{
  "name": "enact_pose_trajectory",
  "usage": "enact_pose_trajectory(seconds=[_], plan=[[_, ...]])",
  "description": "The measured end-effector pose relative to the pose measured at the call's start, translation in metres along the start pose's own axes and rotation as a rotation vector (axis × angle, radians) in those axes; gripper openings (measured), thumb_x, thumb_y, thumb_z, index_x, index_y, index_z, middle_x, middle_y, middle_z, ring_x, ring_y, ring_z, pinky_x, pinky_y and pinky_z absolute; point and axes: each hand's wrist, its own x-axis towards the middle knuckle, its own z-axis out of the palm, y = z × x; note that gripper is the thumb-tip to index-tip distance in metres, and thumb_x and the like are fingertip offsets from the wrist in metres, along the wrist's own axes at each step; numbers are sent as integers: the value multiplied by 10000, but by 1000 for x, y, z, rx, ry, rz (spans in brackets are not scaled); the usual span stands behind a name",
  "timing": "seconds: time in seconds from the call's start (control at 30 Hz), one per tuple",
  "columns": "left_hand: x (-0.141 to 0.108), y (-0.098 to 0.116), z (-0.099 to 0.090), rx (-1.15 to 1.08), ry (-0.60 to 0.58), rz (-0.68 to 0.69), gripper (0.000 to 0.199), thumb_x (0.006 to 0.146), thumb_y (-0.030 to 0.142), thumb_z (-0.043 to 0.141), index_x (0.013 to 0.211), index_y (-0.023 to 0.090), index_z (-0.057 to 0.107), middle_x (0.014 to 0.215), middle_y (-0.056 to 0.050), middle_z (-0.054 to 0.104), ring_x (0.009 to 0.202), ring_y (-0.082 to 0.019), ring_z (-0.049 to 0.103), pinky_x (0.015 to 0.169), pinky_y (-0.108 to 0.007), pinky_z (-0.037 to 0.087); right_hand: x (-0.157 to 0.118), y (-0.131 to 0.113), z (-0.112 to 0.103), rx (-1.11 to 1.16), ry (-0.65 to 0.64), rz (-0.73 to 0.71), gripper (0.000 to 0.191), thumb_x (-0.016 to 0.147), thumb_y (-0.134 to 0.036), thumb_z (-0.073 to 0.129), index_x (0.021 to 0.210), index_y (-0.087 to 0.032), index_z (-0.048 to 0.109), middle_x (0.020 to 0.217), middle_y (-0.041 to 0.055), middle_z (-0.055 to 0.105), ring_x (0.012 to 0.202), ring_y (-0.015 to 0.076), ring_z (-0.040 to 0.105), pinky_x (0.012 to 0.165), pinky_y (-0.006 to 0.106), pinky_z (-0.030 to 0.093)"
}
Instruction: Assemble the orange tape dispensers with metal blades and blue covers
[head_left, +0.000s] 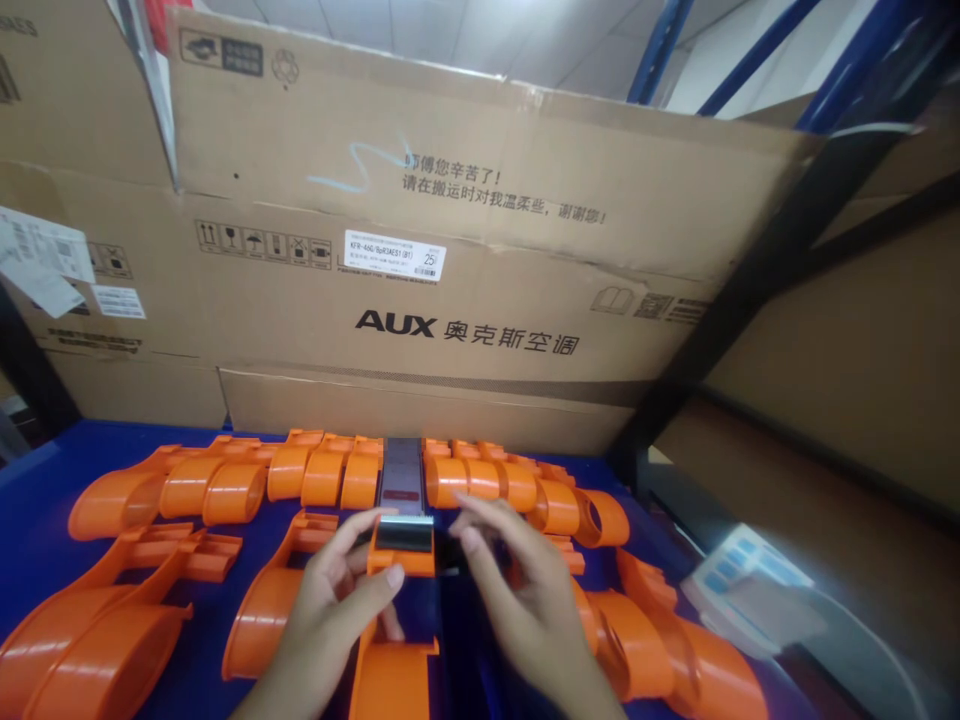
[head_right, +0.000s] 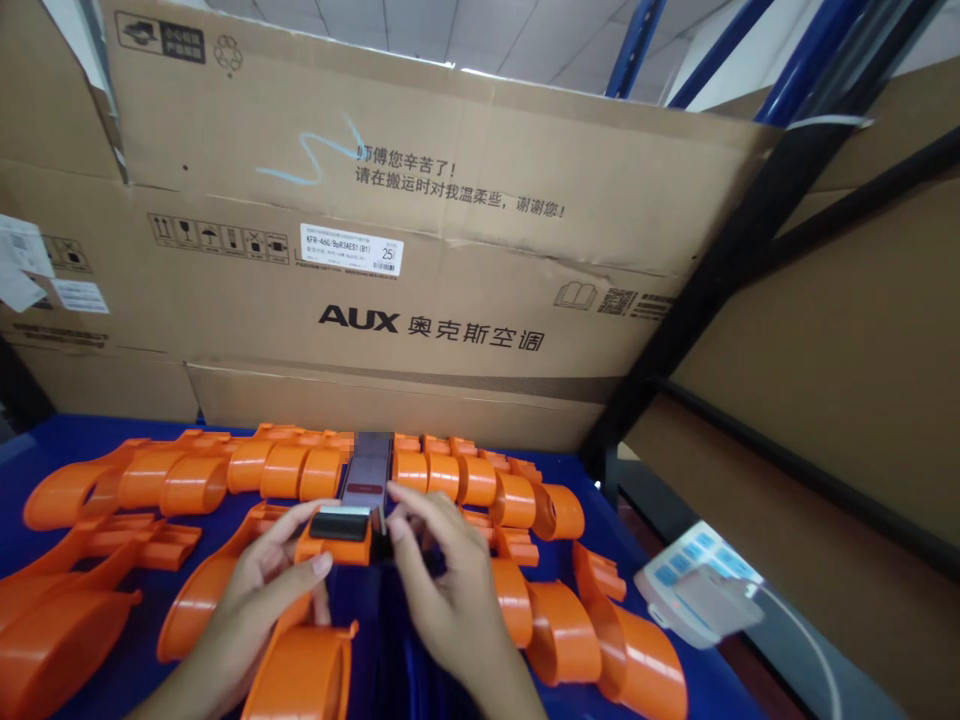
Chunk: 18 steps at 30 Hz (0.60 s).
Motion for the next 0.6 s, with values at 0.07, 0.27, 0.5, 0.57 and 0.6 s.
enact_pose_trajectory(seconds=[0.07,0.27,0.5,0.57,0.6], plan=[[0,1,0,-3,10,-7,683,798,394,825,1394,178,572,577,22,702,479,-175,648,532,-257,513,5,7,-12,-131,99,64,262,1000,-282,571,1232,-237,684,960,61,742,829,225,692,789,357,562],[-2,2,4,-6,60,-7,709,746,424,848,1367,185,604,556,38,690,447,-169,618,512,-256,482,9,27,-36,-599,-205,143,242,911,-225,609,1113,-236,743,1126,101,771,1103,329,652,950,461,476],[-2,1,1,28,33,7,668,787,404,816,1371,184,579,599,11,726,465,-167,624,525,-261,481,0,33,-27,-797,-436,223,305,849,-195,694,1146,-226,753,1068,134,760,1105,372,628,917,472,427],[-1,0,1,32,20,14,649,807,393,803,1377,188,569,601,14,724,469,-163,622,531,-260,481,0,34,-25,-826,-421,226,311,845,-183,697,1148,-231,752,1047,135,748,1068,366,633,890,453,427],[-1,0,0,38,11,13,644,814,396,798,1378,188,566,600,16,721,473,-163,623,534,-260,483,0,34,-24,-836,-406,227,321,843,-177,698,1156,-229,748,1051,137,743,1056,362,634,881,446,425]])
